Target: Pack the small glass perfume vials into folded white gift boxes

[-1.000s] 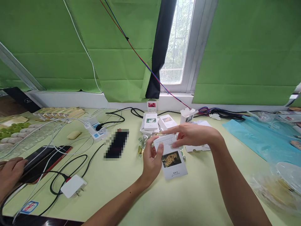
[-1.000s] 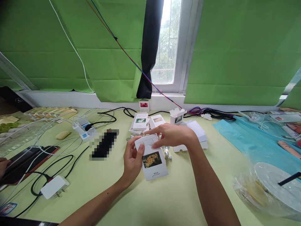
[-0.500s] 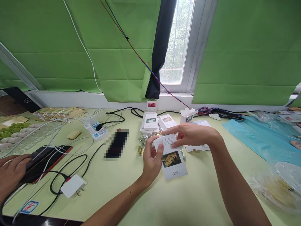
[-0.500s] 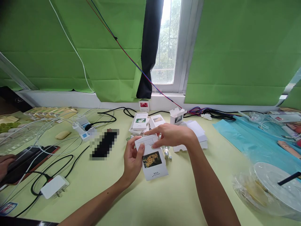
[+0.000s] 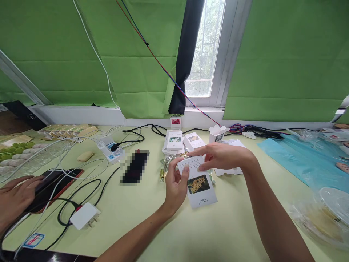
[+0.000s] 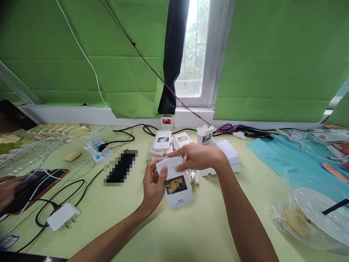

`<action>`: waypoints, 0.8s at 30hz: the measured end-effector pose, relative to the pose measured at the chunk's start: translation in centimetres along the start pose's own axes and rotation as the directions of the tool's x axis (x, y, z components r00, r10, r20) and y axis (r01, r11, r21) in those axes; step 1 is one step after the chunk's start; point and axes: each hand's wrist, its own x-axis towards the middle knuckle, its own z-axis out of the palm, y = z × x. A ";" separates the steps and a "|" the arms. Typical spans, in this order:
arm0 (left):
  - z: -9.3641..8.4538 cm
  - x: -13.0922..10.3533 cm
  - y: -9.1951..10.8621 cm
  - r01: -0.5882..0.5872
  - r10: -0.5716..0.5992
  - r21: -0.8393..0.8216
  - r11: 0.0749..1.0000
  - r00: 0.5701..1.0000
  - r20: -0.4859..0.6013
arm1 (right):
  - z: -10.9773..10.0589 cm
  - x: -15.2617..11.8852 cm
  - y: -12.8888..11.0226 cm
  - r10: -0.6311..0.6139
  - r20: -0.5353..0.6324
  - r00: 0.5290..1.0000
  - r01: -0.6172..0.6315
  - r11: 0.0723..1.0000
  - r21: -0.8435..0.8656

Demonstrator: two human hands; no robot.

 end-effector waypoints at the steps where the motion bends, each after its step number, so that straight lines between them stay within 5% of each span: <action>1: 0.0 0.0 0.0 -0.002 0.002 -0.002 1.000 1.000 -0.001 | 0.0 0.0 0.0 -0.001 -0.001 1.000 0.001 1.000 0.004; 24: 0.1 0.2 1.2 0.049 -0.049 -0.021 0.999 0.998 0.039 | -0.2 0.0 -0.6 -0.031 -0.092 0.995 0.028 0.999 -0.040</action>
